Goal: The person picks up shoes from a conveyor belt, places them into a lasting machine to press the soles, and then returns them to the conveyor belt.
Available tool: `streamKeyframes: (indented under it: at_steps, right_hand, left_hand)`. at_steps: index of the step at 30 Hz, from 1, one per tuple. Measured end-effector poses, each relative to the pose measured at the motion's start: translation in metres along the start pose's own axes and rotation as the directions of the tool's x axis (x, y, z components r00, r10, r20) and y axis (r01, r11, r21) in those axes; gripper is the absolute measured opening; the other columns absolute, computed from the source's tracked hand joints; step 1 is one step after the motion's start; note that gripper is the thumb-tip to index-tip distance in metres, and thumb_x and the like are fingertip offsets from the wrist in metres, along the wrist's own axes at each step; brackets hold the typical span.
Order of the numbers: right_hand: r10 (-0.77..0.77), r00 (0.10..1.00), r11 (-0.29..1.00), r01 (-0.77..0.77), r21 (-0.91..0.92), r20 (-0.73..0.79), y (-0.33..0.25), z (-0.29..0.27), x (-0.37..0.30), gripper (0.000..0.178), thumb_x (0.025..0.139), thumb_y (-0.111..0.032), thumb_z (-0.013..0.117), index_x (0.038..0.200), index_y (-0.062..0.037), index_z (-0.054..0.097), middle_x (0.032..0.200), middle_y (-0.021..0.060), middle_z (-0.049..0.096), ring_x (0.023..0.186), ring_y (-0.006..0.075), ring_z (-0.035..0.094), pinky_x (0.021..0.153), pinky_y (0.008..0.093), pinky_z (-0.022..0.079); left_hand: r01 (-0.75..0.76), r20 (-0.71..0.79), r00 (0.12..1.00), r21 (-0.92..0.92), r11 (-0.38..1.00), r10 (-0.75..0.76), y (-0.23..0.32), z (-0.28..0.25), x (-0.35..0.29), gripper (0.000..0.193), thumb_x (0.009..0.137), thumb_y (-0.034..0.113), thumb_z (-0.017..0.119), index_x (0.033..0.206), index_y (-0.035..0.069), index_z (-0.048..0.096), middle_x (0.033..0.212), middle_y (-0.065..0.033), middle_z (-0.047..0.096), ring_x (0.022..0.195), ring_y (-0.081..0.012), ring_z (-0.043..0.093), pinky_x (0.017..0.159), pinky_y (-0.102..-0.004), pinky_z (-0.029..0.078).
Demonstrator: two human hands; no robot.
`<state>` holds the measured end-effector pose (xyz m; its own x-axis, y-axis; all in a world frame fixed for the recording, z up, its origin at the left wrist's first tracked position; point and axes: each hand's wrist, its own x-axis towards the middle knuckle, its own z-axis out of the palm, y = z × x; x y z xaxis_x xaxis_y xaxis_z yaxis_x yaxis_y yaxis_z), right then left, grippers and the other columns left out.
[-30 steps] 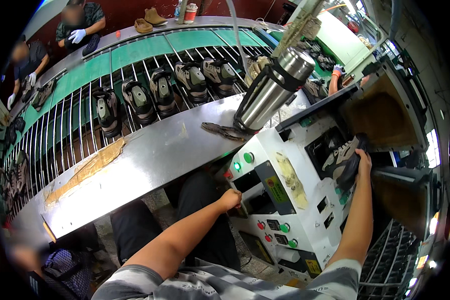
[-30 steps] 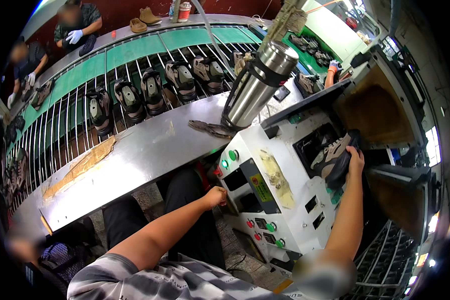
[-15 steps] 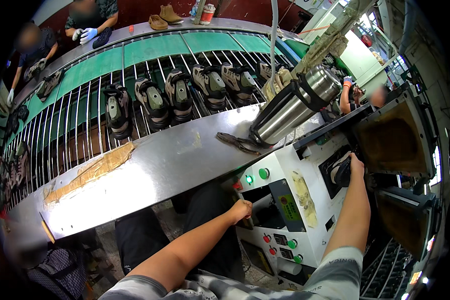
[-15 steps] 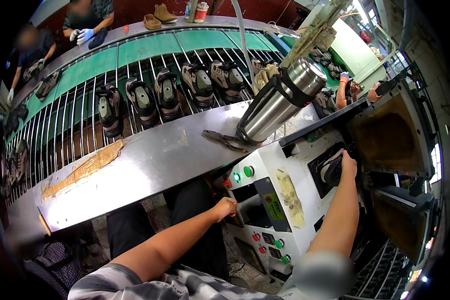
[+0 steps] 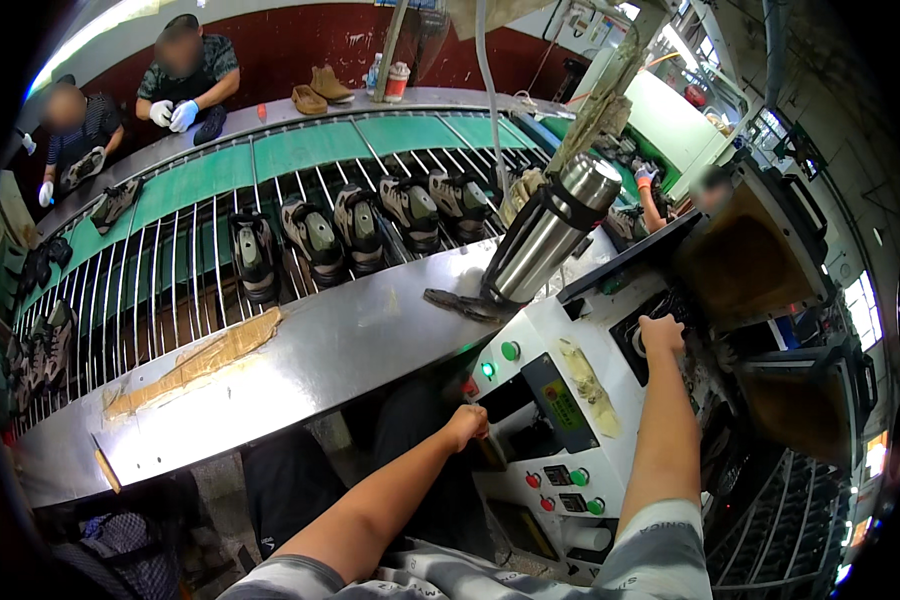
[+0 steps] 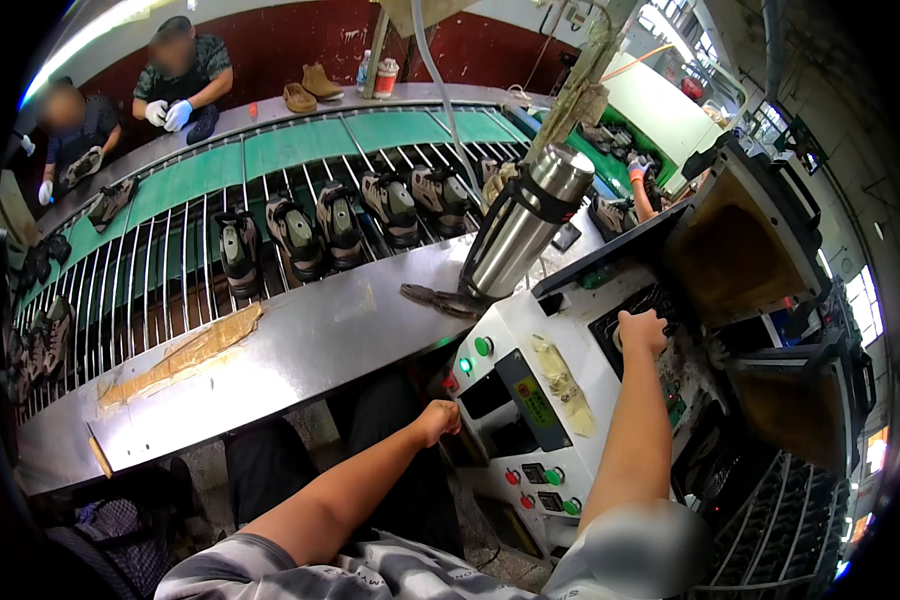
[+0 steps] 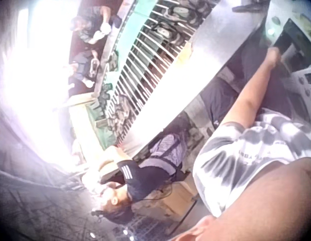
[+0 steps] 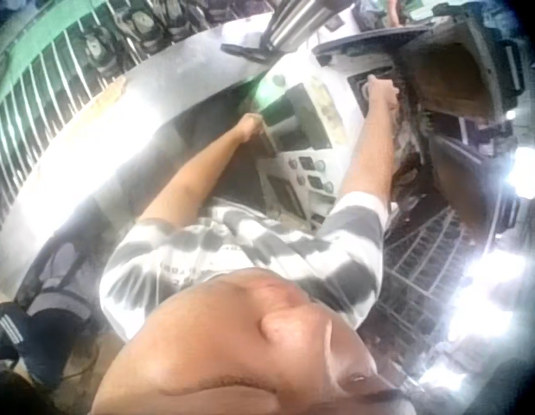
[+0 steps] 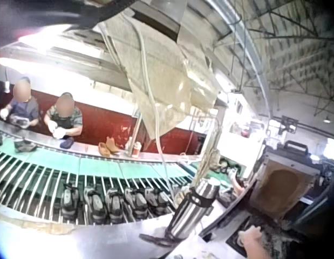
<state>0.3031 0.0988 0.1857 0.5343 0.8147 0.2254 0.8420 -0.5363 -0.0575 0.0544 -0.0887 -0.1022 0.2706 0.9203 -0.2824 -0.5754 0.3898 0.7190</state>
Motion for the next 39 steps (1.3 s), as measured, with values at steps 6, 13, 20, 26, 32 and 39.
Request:
streamKeyframes:
  at_steps: [6,13,20,26,32,39]
  right_hand:
    - [-0.034,0.999,0.999,0.035,-0.037,0.025,0.016,0.016,0.014,0.066,0.077,-0.045,0.061,0.128,-0.0041,0.050,0.128,0.0190,0.050,0.109,0.0389,0.058,0.088,0.0460,0.050]
    - [-0.105,0.992,0.993,0.109,-0.050,0.076,0.026,0.020,-0.006,0.080,0.081,-0.043,0.063,0.145,-0.0098,0.028,0.141,0.0168,0.035,0.120,0.0451,0.044,0.086,0.0493,0.053]
    - [-0.197,0.972,0.979,0.202,-0.024,0.128,0.030,0.008,-0.002,0.070,0.079,-0.037,0.068,0.136,-0.0078,0.039,0.135,0.0152,0.041,0.119,0.0447,0.045,0.092,0.0481,0.050]
    - [-0.316,0.949,0.948,0.315,-0.046,-0.013,0.039,0.031,-0.008,0.062,0.081,-0.025,0.066,0.135,-0.0066,0.041,0.140,0.0143,0.039,0.121,0.0451,0.043,0.095,0.0479,0.046]
    - [-0.500,0.853,0.831,0.521,0.195,-0.149,0.092,0.039,-0.034,0.061,0.078,-0.020,0.064,0.134,-0.0035,0.044,0.140,0.0190,0.041,0.120,0.0372,0.046,0.101,0.0421,0.040]
    - [-0.459,0.867,0.822,0.498,0.275,-0.195,0.117,0.021,-0.046,0.056,0.077,-0.022,0.067,0.128,-0.0090,0.050,0.130,0.0130,0.049,0.122,0.0338,0.044,0.102,0.0429,0.040]
  left_hand:
    - [-0.034,-0.001,0.999,-0.049,0.998,0.034,-0.004,-0.001,-0.006,0.022,0.067,-0.004,0.044,0.051,0.008,0.036,0.050,-0.0060,0.037,0.045,-0.0184,0.035,0.049,-0.0312,0.035]
    - [-0.102,0.043,0.994,-0.029,0.994,0.103,-0.009,-0.008,-0.012,0.017,0.068,0.000,0.044,0.052,0.005,0.041,0.050,-0.0080,0.039,0.048,-0.0216,0.043,0.049,-0.0321,0.035]
    - [-0.078,0.022,0.996,-0.211,0.974,0.085,-0.003,-0.010,-0.016,0.012,0.074,0.004,0.047,0.061,0.005,0.047,0.064,-0.0086,0.048,0.059,-0.0223,0.050,0.058,-0.0323,0.041]
    - [-0.052,0.011,0.998,-0.203,0.978,0.055,0.003,-0.009,-0.022,0.010,0.084,0.010,0.048,0.081,0.005,0.055,0.076,-0.0080,0.056,0.069,-0.0196,0.056,0.066,-0.0330,0.046]
    - [-0.062,-0.115,0.993,-0.173,0.983,0.042,0.004,-0.003,-0.025,0.027,0.090,0.013,0.049,0.115,0.006,0.056,0.105,-0.0074,0.061,0.087,-0.0211,0.061,0.076,-0.0372,0.050]
    - [-0.033,-0.125,0.992,-0.031,0.999,0.029,-0.001,0.008,-0.030,0.032,0.092,0.014,0.050,0.123,0.007,0.053,0.115,-0.0059,0.058,0.097,-0.0214,0.059,0.084,-0.0400,0.049]
